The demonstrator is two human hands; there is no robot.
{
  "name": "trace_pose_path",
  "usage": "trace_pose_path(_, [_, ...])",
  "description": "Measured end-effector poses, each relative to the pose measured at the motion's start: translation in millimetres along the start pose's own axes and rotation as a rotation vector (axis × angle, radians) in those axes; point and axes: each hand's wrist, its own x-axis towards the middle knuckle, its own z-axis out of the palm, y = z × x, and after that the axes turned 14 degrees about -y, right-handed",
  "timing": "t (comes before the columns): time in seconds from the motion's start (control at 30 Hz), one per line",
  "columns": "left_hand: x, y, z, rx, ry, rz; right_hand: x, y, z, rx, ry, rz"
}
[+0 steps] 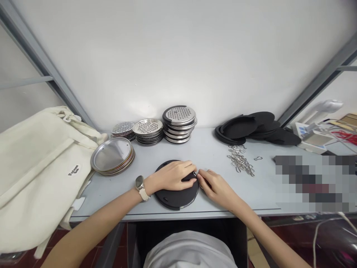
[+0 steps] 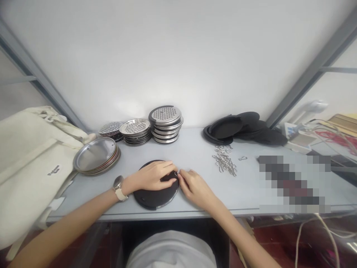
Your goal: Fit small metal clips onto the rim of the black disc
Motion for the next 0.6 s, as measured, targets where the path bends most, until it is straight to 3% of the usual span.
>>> trace_pose_path(0.6, [-0.3, 0.0, -1.8, -0.055, -0.009, -0.002, -0.7, -1.5, -1.3, 0.030, -0.002, -0.005])
